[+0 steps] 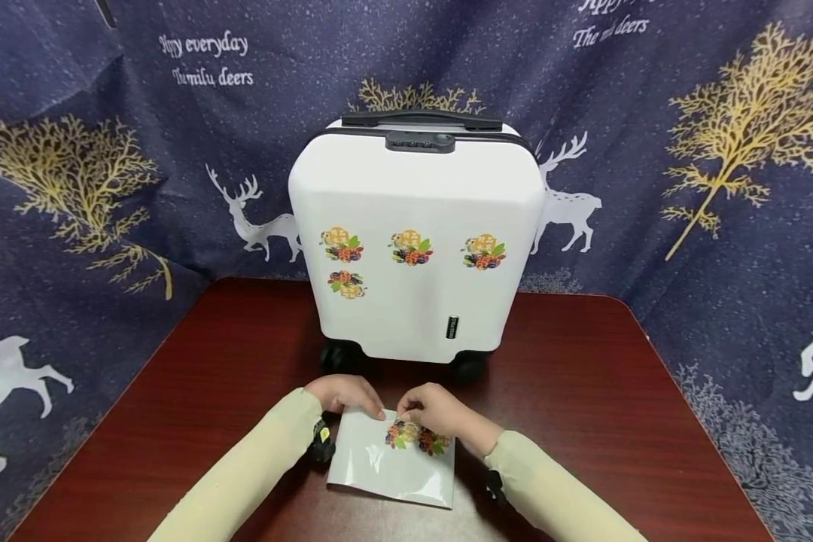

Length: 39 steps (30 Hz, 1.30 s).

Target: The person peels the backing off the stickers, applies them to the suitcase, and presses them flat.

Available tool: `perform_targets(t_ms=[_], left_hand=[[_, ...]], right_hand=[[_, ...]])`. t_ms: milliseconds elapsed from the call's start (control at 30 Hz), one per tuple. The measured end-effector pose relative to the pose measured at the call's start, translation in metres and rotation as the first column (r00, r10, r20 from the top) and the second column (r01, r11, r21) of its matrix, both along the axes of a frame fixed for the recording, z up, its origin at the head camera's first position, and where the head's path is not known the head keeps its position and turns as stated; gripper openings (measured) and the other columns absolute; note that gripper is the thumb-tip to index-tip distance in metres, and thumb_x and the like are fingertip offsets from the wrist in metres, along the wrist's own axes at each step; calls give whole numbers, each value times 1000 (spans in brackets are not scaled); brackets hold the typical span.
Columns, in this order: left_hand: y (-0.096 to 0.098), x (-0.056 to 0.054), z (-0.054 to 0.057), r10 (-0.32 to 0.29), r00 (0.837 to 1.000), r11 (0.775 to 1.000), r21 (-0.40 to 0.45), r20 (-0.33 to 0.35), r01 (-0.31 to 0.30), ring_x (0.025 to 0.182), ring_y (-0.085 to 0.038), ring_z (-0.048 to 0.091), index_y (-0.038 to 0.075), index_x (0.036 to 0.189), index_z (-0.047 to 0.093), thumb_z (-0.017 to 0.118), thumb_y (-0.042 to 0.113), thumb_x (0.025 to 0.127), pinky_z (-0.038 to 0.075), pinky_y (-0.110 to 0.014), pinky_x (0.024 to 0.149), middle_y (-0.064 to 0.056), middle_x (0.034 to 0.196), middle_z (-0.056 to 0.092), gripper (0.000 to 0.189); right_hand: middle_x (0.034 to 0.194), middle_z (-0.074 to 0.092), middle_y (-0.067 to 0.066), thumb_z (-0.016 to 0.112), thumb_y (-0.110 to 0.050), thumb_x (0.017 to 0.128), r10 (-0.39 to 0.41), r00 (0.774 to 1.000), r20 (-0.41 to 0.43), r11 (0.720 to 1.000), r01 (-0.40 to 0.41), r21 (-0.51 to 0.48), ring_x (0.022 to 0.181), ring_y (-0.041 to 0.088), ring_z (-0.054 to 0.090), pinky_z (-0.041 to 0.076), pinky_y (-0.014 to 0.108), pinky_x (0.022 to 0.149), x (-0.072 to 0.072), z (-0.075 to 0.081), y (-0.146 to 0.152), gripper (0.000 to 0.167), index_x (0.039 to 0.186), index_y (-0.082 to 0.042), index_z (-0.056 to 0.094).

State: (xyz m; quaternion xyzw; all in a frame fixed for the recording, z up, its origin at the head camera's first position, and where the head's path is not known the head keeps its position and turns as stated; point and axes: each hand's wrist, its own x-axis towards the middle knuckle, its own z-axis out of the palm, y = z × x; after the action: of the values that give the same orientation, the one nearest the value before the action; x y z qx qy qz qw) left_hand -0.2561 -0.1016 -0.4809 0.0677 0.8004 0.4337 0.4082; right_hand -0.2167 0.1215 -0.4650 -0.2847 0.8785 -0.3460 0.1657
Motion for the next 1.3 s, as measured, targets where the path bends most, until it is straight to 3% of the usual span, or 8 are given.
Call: perform_targets(t_ms=[367,700,900,1100,1300], left_hand=[[-1,0,-2,2,1000,1000,-3,-16,-2,72,-13,68,-4,109,76,75,10,83,62,-29,70,-9,92,77,30],[-2,3,1,-23,999,999,31,-22,23,65,-9,63,-5,99,76,72,10,82,57,-22,62,0,74,68,23],[-4,2,-2,-19,1000,998,55,-9,20,63,-8,62,-5,99,77,71,9,82,55,-21,60,1,72,68,22],[-4,1,-6,-21,999,999,48,-28,22,65,-9,62,-5,101,76,73,9,83,55,-22,61,0,75,69,24],[-2,1,-6,-6,999,999,33,-32,7,66,-9,62,-3,102,76,74,10,83,57,-23,64,0,77,68,24]], right_hand=[[80,66,-2,69,-8,94,-2,1000,4,1000,2,-23,74,3,52,46,18,70,3,4,7,10,86,-5,71],[85,73,5,69,-4,94,-35,998,54,995,40,-96,74,5,56,50,17,67,7,13,8,7,90,-2,74],[90,75,8,69,-6,94,-45,998,47,988,51,-143,76,2,57,51,18,68,7,24,8,6,95,-3,74],[87,72,7,71,-6,92,-108,994,3,974,106,-198,75,1,57,51,19,68,3,32,5,5,95,-4,73],[85,71,10,72,-7,92,-230,973,-15,935,216,-282,71,4,56,50,19,63,2,40,2,6,95,-2,73]])
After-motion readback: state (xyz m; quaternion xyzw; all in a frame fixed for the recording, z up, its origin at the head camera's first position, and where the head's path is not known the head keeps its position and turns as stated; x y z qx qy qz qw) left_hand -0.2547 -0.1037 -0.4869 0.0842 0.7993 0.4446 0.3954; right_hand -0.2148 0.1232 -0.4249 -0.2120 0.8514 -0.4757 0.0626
